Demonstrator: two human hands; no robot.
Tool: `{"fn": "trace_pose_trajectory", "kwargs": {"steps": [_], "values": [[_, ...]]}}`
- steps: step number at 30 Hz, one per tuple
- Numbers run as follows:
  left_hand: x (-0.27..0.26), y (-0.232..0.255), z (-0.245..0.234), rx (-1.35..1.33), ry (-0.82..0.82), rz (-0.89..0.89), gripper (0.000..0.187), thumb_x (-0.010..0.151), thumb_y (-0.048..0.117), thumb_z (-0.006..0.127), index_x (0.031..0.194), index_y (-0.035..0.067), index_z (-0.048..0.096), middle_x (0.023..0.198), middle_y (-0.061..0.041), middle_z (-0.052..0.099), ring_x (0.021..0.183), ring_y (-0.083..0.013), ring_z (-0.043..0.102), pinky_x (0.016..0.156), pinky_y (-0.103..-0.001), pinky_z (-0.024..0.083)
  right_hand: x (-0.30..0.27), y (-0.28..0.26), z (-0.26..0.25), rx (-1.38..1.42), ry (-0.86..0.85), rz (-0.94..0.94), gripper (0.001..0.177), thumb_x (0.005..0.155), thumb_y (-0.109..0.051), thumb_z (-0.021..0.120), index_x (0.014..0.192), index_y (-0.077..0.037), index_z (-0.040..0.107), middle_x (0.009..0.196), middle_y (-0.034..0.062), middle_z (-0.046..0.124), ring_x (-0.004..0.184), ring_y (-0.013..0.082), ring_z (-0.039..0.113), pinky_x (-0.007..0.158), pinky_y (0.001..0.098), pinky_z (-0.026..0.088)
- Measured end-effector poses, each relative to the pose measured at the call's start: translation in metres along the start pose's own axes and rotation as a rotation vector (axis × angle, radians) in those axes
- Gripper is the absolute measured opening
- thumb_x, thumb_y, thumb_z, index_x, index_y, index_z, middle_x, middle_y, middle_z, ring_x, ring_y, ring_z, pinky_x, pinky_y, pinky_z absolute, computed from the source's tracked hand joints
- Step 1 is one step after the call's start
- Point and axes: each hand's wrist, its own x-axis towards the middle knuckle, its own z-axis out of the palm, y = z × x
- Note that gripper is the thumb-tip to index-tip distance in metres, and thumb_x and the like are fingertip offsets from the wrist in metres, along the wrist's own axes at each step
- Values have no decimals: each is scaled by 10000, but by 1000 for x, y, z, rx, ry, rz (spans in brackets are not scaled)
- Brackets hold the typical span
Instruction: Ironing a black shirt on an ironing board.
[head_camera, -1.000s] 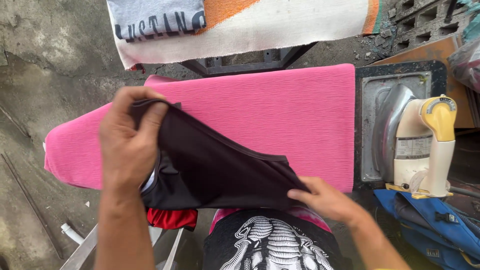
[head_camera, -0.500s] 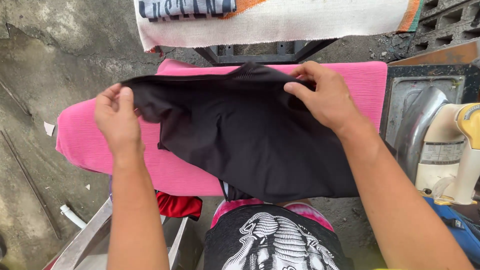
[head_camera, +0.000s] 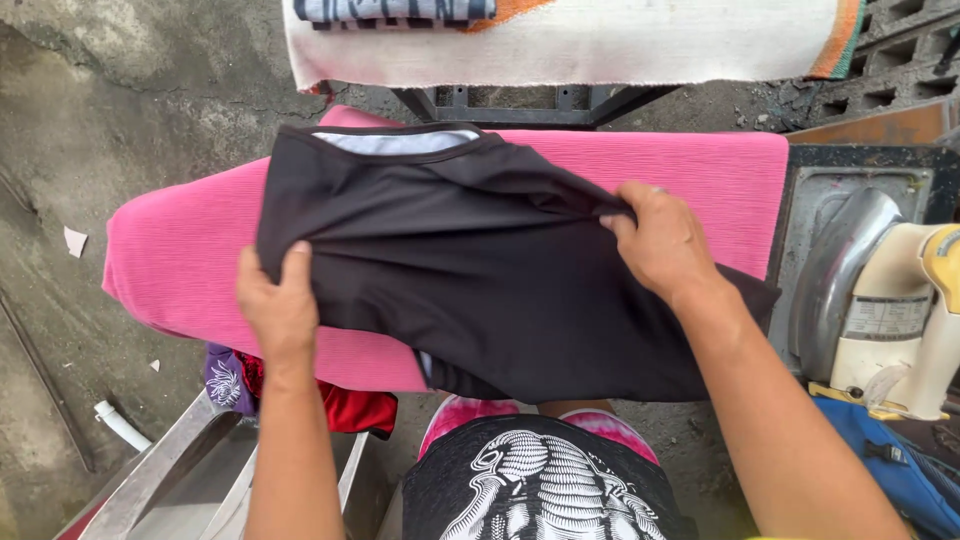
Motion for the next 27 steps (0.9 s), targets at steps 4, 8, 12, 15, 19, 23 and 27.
{"fn": "trace_pose_trajectory", "kwargs": {"steps": [4, 8, 12, 15, 19, 23, 27], "values": [[22, -7, -36, 80, 132, 63, 149, 1020, 56, 717, 1123, -10, 631, 1051, -31, 668, 931, -114, 607, 870, -262, 519, 31, -41, -10, 30, 75, -50, 254, 955, -172, 737, 1167, -40, 693, 1107, 246, 685, 1067, 447, 640, 902, 508, 492], [26, -26, -47, -42, 184, 23, 278, 1004, 106, 744, 1199, -8, 583, 1165, -69, 657, 1041, -128, 626, 944, -274, 520, 24, -64, -15, 5, 281, -296, 371, 885, -133, 809, 1202, -37, 643, 1188, 199, 631, 1144, 413, 583, 950, 480, 485], [-4, -84, -56, 302, 295, 8, 411, 1055, 189, 729, 1326, -52, 535, 1283, -124, 609, 1161, -177, 603, 1024, -322, 472, -8, -20, -1, 13, 251, -205, 366, 938, -117, 782, 1242, -35, 596, 1237, 182, 635, 1216, 392, 577, 1011, 474, 468], [-25, -67, -48, 422, 319, -200, 410, 1004, 166, 638, 1369, -6, 562, 1220, -124, 638, 1071, -257, 597, 976, -382, 484, -21, 61, 17, -134, 415, -80, 358, 988, -115, 770, 1274, -9, 581, 1315, 207, 620, 1257, 411, 562, 1088, 490, 449], [0, -50, -35, 657, 408, 166, 346, 1064, 103, 708, 1351, -43, 582, 1324, -190, 616, 1274, -357, 528, 1113, -468, 369, -25, 65, -3, -266, 306, 61, 511, 888, -193, 818, 1301, 13, 598, 1253, 256, 606, 1147, 474, 553, 943, 533, 454], [35, -3, 11, 749, 158, 439, 339, 982, 73, 712, 1304, 14, 623, 1321, -168, 632, 1281, -371, 521, 1121, -470, 381, -18, 58, -12, -326, 45, 275, 361, 914, -245, 796, 1169, -29, 659, 1154, 216, 645, 1113, 424, 612, 943, 523, 484], [54, 23, 63, 717, -277, 516, 428, 903, 146, 786, 1291, 27, 648, 1253, -162, 680, 1171, -398, 547, 1023, -481, 452, -6, -2, -26, 241, 136, 587, 332, 992, -268, 604, 1223, -35, 554, 1014, 186, 697, 871, 424, 719, 838, 513, 549]]}}
